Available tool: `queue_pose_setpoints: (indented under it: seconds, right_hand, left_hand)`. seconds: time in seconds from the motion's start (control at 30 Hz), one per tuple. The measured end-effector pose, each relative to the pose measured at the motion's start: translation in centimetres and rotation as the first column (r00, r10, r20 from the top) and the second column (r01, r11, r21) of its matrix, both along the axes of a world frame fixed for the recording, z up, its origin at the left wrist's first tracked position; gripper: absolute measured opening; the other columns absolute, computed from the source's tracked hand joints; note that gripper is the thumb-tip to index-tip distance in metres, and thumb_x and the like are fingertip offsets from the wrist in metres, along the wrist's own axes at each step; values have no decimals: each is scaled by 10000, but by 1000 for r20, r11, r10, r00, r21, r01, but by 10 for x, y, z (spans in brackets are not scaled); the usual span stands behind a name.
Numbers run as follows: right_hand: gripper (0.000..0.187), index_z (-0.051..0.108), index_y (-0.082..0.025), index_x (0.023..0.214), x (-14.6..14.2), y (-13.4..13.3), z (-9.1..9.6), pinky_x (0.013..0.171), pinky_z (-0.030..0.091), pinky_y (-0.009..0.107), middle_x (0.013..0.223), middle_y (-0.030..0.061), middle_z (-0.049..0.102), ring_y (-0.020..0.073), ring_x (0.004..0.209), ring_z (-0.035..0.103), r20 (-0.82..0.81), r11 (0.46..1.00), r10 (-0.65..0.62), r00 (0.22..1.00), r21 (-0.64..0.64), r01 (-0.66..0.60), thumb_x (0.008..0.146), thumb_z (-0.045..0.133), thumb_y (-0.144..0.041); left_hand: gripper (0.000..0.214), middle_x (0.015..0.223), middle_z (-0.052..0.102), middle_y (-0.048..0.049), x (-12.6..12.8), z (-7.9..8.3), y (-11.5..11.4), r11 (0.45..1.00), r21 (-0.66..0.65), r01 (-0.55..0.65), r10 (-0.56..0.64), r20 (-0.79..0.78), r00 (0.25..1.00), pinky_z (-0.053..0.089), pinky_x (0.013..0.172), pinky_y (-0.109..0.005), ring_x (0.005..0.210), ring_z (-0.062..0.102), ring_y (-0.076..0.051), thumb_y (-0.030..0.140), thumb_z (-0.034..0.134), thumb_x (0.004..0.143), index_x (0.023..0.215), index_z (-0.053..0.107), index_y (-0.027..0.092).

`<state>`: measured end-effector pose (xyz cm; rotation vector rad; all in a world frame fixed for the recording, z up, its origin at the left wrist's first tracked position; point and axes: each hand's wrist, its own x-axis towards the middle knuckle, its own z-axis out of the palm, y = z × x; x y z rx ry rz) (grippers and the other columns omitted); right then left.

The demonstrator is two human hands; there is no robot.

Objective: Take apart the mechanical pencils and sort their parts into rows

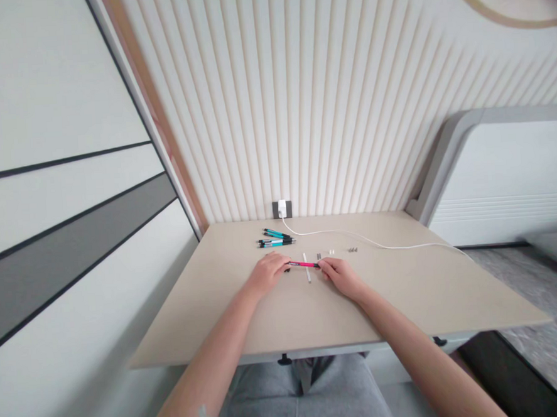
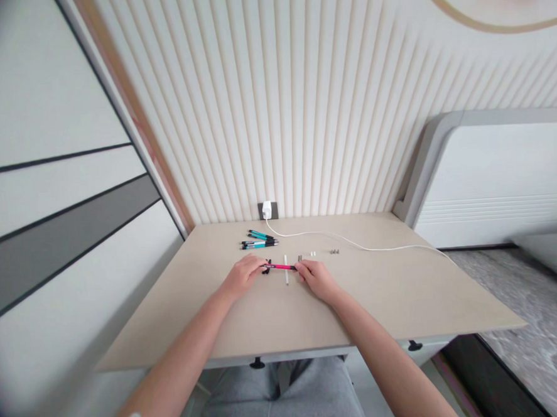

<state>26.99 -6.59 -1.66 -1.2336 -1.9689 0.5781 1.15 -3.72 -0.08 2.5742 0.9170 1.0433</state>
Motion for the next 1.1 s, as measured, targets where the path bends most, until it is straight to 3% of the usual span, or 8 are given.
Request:
queue_pose_setpoints:
  seconds: [0.13,0.23,0.37,0.53,0.63,0.73,0.9,1.1]
  right_hand:
    - [406,605,-193,750,-2,-1,5,620,397,277,636,6,559,163,620,509,-6,997,-18,1000,73,18,985,367,-423]
    - [324,651,-201,912,-5,-3,8,714,427,322,772,59,634,206,745,550,4,971,-19,1000,238,17,979,401,-397]
    - [284,658,-212,1002,-9,-4,14,784,452,358,876,89,663,229,842,575,18,946,23,1000,323,-28,960,451,-402]
    - [484,658,-181,1035,-13,9,38,643,455,288,761,49,624,168,692,553,-157,992,120,980,-31,-126,964,343,-540]
    - [624,670,-136,922,-16,26,50,542,398,248,596,-2,530,118,530,460,-316,889,229,920,-318,-331,954,263,-608]
    - [578,662,-127,893,-21,40,51,487,341,225,535,-40,466,97,476,389,-361,804,291,886,-409,-431,898,402,-643]
    - [493,604,-177,689,-30,33,38,548,361,239,560,-25,476,120,542,432,-102,971,165,981,-158,-179,965,364,-507]
    - [238,641,-226,997,-33,13,23,707,447,307,848,69,644,204,780,580,72,985,84,994,142,-94,975,415,-300]
  left_hand:
    - [285,798,657,-66,0,3,-5,1000,-26,-3,3,-5,1000,460,781,-313,804,586,-192,352,454,962,894,665,173]
    - [358,705,640,-39,-1,7,-10,998,-64,-24,25,14,1000,463,714,-262,731,593,-163,323,410,982,770,652,167]
    - [371,778,671,-39,-4,18,-9,996,-80,-49,53,44,998,469,707,-239,732,615,-143,304,358,1001,828,654,161]
    - [276,914,688,-69,-11,37,11,998,15,-54,53,61,997,471,799,-302,868,612,-184,326,419,982,996,650,176]
    - [250,966,692,-88,-19,42,24,981,193,2,-2,2,1000,466,837,-340,909,603,-197,291,428,981,1052,635,169]
    - [226,964,692,-89,-28,36,33,946,322,30,-4,-80,997,459,827,-353,879,595,-201,270,449,974,1063,626,163]
    - [242,781,647,-67,-33,14,31,966,259,-17,50,-120,992,443,727,-325,747,540,-192,300,438,971,916,626,159]
    - [266,712,586,-47,-32,6,24,1000,23,2,-1,-48,999,435,697,-295,722,518,-178,286,398,983,876,607,161]
